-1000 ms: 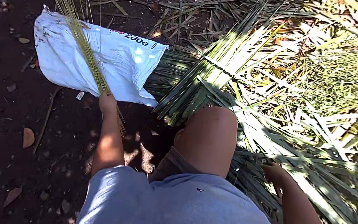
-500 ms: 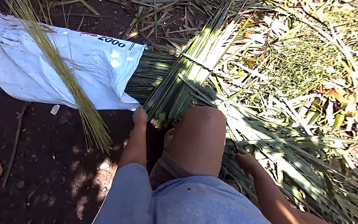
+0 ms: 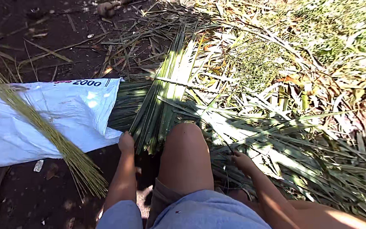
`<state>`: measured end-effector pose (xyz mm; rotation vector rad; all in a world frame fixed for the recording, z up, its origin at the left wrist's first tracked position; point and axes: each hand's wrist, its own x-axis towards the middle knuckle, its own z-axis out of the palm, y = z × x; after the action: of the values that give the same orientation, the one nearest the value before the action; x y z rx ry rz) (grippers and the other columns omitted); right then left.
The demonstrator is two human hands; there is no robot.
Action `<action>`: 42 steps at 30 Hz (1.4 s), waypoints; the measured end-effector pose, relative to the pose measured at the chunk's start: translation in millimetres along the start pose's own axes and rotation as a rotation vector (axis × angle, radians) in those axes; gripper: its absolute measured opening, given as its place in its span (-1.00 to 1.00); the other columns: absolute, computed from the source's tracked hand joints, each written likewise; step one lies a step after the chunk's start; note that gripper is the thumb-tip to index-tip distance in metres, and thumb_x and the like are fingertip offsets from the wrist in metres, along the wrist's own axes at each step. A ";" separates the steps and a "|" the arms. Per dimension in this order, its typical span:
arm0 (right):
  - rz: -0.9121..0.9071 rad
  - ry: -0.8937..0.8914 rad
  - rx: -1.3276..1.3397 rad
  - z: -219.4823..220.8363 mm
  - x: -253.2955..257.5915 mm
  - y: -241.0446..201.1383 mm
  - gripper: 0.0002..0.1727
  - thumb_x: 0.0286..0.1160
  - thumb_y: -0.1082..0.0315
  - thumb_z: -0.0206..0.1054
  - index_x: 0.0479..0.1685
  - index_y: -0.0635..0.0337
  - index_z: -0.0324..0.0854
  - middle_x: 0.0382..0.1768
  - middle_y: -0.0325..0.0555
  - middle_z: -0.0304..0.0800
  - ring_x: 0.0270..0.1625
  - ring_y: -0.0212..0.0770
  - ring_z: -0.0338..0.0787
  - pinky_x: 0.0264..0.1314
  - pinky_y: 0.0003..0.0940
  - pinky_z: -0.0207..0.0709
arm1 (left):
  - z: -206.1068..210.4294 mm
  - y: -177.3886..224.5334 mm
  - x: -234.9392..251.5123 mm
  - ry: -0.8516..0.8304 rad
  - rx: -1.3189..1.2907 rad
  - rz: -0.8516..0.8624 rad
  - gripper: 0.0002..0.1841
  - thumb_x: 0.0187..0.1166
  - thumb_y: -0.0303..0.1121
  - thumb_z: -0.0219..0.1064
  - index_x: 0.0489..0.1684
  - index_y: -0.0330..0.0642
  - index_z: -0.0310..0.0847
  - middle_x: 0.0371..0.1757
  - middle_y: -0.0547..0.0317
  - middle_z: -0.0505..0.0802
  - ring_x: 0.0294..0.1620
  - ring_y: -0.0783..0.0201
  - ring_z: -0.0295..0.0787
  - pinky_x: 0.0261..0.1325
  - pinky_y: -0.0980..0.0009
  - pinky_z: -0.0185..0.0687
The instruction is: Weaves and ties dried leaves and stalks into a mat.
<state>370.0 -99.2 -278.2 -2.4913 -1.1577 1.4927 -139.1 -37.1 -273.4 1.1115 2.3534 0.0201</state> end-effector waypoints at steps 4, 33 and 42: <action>-0.039 0.009 0.070 -0.2 5.1 -8.1 -0.58 0.84 0.32 0.01 0.56 0.22 0.45 0.03 0.19 0.70 -0.26 -0.05 0.66 -0.12 -0.04 0.54 | -28.5 3.4 -10.1 0.058 0.078 -0.047 -0.58 0.89 -0.31 -0.08 0.58 -0.19 0.50 0.46 -0.24 0.71 0.46 -0.20 0.67 0.42 -0.21 0.54; -0.135 -0.044 0.025 5.8 20.4 6.9 -0.57 0.83 0.30 0.04 0.53 0.28 0.49 0.26 0.35 0.70 0.18 0.27 0.76 0.31 0.25 0.53 | 32.0 -2.6 -10.0 -0.098 0.034 -0.025 -0.47 0.78 -0.18 0.18 0.66 -0.24 0.37 0.56 -0.29 0.60 0.55 -0.24 0.57 0.49 -0.24 0.48; -0.071 -0.035 0.027 14.9 43.2 15.9 -0.57 0.79 0.27 0.09 0.54 0.16 0.51 0.20 0.24 0.74 0.09 0.14 0.80 0.21 0.15 0.60 | 45.1 3.6 8.3 -0.071 -0.114 -0.010 -0.59 0.65 -0.20 0.29 0.32 -0.29 0.64 0.30 -0.33 0.77 0.40 -0.26 0.69 0.37 -0.28 0.56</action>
<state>379.5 -90.0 -324.8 -2.3899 -1.2090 1.5287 -119.6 -38.0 -315.0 1.0283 2.2652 0.1078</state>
